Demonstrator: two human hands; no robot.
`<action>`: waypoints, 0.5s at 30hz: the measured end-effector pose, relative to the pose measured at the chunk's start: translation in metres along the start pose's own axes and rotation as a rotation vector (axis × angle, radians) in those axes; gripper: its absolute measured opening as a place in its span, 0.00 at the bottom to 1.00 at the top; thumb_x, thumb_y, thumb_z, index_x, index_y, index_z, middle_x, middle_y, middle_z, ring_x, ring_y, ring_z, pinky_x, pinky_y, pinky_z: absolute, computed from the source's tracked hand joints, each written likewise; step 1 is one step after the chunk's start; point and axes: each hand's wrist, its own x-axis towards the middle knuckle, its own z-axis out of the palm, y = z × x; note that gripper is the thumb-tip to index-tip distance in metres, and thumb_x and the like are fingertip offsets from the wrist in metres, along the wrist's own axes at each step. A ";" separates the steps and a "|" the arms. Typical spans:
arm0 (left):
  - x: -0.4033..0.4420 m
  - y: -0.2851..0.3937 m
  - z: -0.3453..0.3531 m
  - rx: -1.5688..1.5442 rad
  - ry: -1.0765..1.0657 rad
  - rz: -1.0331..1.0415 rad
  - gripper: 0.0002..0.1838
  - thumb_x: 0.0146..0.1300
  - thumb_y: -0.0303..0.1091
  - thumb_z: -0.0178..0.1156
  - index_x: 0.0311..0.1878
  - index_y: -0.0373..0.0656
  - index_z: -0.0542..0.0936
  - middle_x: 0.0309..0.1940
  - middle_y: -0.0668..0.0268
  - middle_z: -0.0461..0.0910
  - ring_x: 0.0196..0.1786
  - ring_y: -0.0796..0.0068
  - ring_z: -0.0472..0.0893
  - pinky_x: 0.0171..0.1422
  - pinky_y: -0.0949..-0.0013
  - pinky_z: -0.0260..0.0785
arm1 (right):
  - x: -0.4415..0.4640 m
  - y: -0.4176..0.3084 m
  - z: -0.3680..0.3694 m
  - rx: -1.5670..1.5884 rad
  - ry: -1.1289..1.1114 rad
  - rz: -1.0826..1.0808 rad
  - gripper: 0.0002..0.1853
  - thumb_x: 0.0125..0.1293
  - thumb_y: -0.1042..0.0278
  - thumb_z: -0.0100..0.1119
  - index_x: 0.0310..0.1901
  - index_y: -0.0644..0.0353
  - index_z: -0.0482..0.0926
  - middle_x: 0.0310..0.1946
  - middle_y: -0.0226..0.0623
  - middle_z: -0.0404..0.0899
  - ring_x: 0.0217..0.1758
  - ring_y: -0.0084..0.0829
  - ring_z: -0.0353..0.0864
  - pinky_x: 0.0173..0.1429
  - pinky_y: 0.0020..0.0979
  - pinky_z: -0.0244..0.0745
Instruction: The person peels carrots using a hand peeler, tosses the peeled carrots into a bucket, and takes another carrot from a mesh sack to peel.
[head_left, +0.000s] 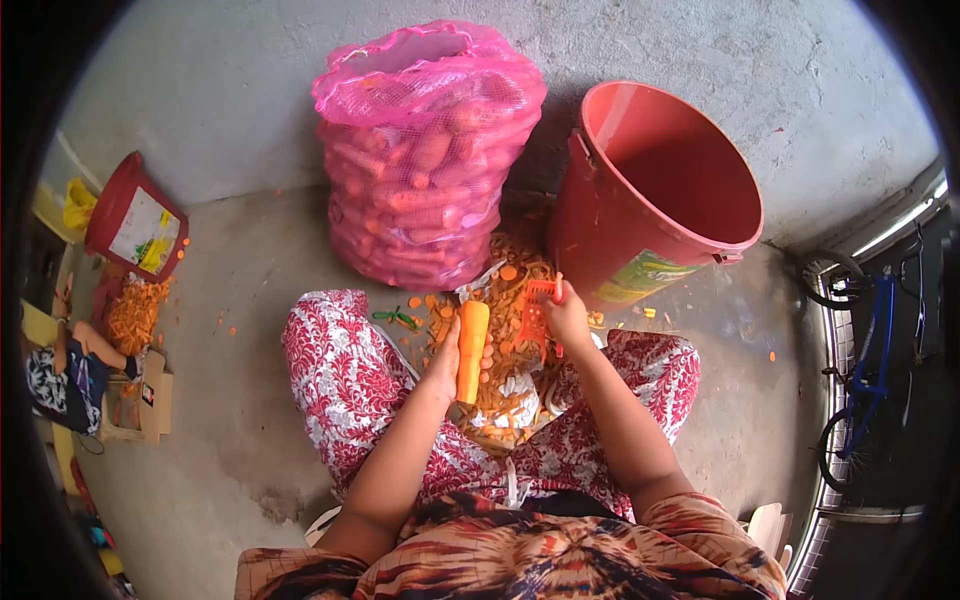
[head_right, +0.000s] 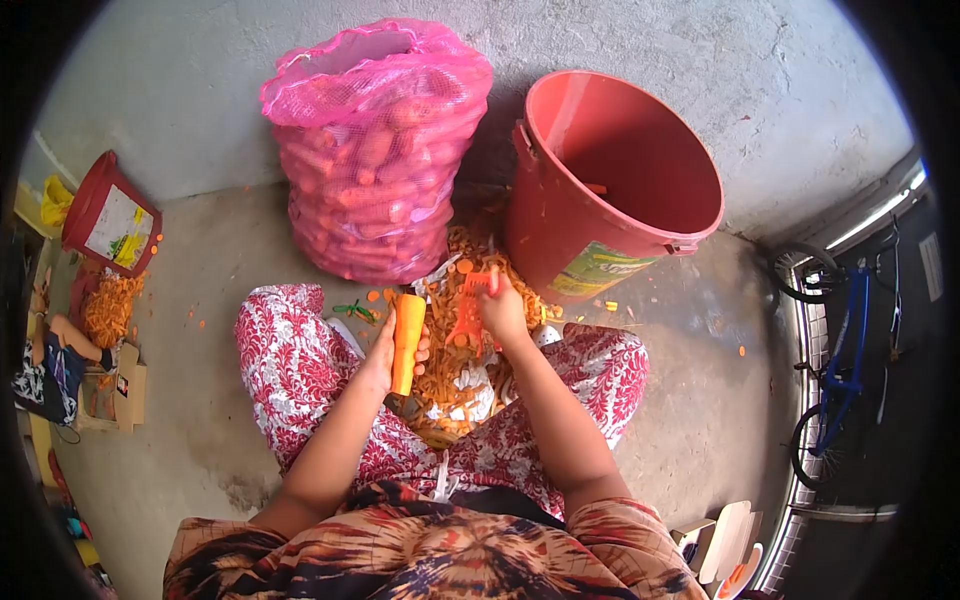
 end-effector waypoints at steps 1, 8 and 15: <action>0.001 -0.001 -0.005 0.002 -0.047 -0.009 0.31 0.55 0.67 0.39 0.37 0.44 0.70 0.23 0.69 0.68 0.24 0.75 0.69 0.24 0.71 0.63 | 0.003 0.000 -0.002 0.085 0.012 0.045 0.09 0.56 0.69 0.50 0.36 0.64 0.68 0.20 0.37 0.72 0.18 0.26 0.69 0.22 0.29 0.65; 0.001 -0.004 0.003 0.193 0.220 0.151 0.26 0.55 0.59 0.49 0.42 0.44 0.69 0.26 0.67 0.71 0.27 0.75 0.73 0.28 0.68 0.68 | 0.005 -0.002 -0.012 0.027 0.043 0.085 0.12 0.54 0.66 0.52 0.36 0.66 0.69 0.25 0.48 0.75 0.29 0.43 0.76 0.34 0.36 0.69; 0.003 -0.026 -0.020 1.652 0.307 -0.056 0.29 0.44 0.36 0.62 0.49 0.36 0.64 0.37 0.52 0.73 0.38 0.63 0.76 0.39 0.63 0.70 | 0.016 0.028 -0.022 -0.280 0.084 0.124 0.14 0.54 0.63 0.52 0.36 0.67 0.67 0.28 0.58 0.74 0.35 0.55 0.74 0.39 0.46 0.68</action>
